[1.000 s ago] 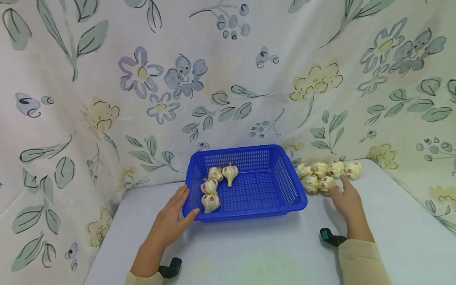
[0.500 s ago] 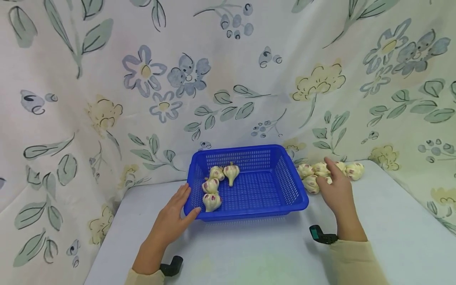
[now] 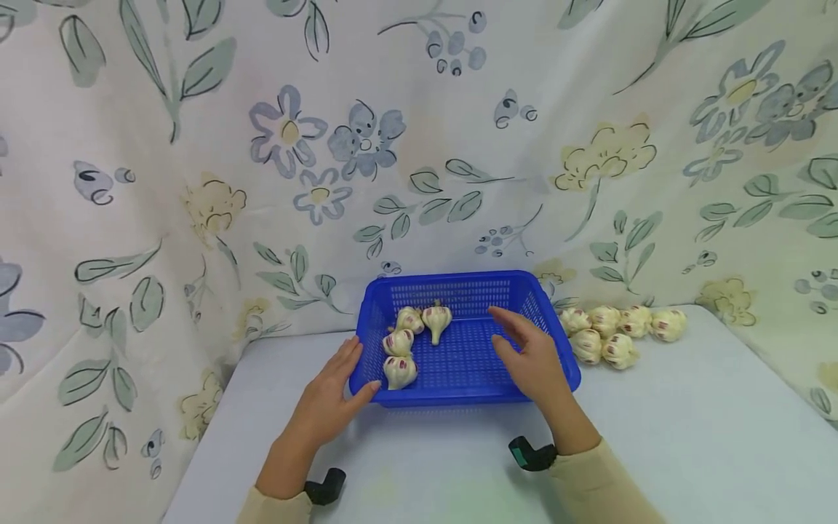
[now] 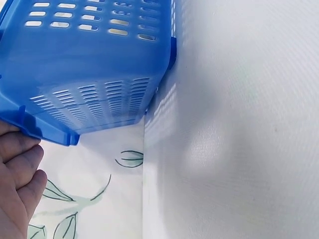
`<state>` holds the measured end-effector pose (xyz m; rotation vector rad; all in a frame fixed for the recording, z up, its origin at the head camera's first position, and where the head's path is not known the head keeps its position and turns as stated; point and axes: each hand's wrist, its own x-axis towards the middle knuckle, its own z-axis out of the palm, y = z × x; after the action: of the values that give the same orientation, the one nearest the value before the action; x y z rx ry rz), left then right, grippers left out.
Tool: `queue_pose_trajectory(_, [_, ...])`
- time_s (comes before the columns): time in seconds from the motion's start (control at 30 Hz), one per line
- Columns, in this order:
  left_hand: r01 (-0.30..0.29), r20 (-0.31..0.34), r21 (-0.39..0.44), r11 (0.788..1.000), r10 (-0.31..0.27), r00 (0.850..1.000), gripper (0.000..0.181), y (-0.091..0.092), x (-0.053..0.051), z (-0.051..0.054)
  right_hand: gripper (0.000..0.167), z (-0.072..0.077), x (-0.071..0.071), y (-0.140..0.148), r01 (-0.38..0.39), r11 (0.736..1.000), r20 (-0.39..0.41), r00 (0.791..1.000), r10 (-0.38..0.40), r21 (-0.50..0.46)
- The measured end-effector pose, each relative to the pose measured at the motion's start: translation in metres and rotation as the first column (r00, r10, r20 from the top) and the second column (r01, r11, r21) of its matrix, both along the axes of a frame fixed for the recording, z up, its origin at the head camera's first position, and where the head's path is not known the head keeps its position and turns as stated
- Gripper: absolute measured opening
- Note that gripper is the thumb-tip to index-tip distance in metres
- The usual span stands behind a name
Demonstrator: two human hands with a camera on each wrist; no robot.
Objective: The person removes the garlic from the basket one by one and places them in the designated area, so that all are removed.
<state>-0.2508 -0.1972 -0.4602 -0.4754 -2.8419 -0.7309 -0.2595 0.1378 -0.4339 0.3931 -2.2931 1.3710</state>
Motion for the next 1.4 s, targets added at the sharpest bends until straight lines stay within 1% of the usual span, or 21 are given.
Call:
queue_pose_trajectory(0.07, [0.002,-0.003,0.003,1.000,-0.002,1.000,0.084,0.001,0.000,0.001,0.040,0.001,-0.004,-0.011,-0.008,0.999,-0.005,1.000,0.009,0.045])
queue_pose_trajectory(0.13, [0.004,-0.008,0.004,1.000,-0.004,1.000,0.083,0.001,0.000,0.002,0.041,0.001,-0.008,-0.023,-0.027,0.995,0.011,1.000,0.026,0.095])
queue_pose_trajectory(0.27, [0.004,-0.014,0.013,1.000,-0.004,1.000,0.080,0.001,0.000,0.002,0.043,0.002,-0.016,-0.048,-0.089,0.979,0.085,0.994,0.074,0.183])
queue_pose_trajectory(0.37, [0.002,-0.009,0.015,1.000,-0.001,1.000,0.079,0.001,0.000,0.001,0.045,0.002,-0.020,-0.066,-0.142,0.958,0.138,0.984,0.110,0.248])
queue_pose_trajectory(0.47, [0.000,-0.001,0.015,1.000,0.000,1.000,0.079,0.002,0.000,0.000,0.046,0.001,-0.023,-0.084,-0.204,0.921,0.171,0.973,0.154,0.331])
queue_pose_trajectory(0.57, [0.002,-0.002,0.017,1.000,-0.002,1.000,0.079,0.002,0.000,0.000,0.048,-0.001,-0.026,-0.101,-0.271,0.874,0.213,0.957,0.198,0.404])
queue_pose_trajectory(0.63, [-0.001,-0.003,0.020,1.000,0.002,1.000,0.079,0.003,0.000,0.000,0.048,-0.001,-0.029,-0.111,-0.308,0.839,0.249,0.945,0.214,0.448])
queue_pose_trajectory(0.73, [-0.005,-0.005,0.020,1.000,0.005,1.000,0.078,0.004,0.000,0.000,0.049,-0.001,-0.033,-0.122,-0.357,0.803,0.308,0.924,0.228,0.477])
queue_pose_trajectory(0.8, [-0.007,-0.004,0.018,1.000,0.007,1.000,0.078,0.003,0.000,0.001,0.050,-0.001,-0.036,-0.127,-0.377,0.784,0.344,0.912,0.222,0.493])
queue_pose_trajectory(0.87, [-0.008,-0.005,0.015,1.000,0.008,1.000,0.078,0.002,0.000,0.001,0.050,-0.001,-0.037,-0.130,-0.394,0.778,0.381,0.899,0.215,0.490])
queue_pose_trajectory(0.97, [-0.008,-0.006,0.014,1.000,0.008,1.000,0.079,0.001,-0.001,0.000,0.051,-0.001,-0.039,-0.131,-0.408,0.778,0.428,0.882,0.200,0.478])
queue_pose_trajectory(1.07, [-0.011,-0.006,0.015,1.000,0.011,1.000,0.078,0.000,-0.001,0.000,0.053,-0.002,-0.039,-0.131,-0.416,0.782,0.457,0.869,0.191,0.465])
queue_pose_trajectory(1.23, [-0.015,-0.007,0.008,1.000,0.015,1.000,0.079,0.000,-0.001,-0.001,0.053,-0.003,-0.041,-0.131,-0.421,0.783,0.466,0.864,0.192,0.458])
queue_pose_trajectory(1.4, [-0.013,-0.009,0.005,1.000,0.013,1.000,0.079,0.001,-0.002,0.000,0.048,-0.005,-0.042,-0.130,-0.415,0.797,0.471,0.862,0.189,0.439])
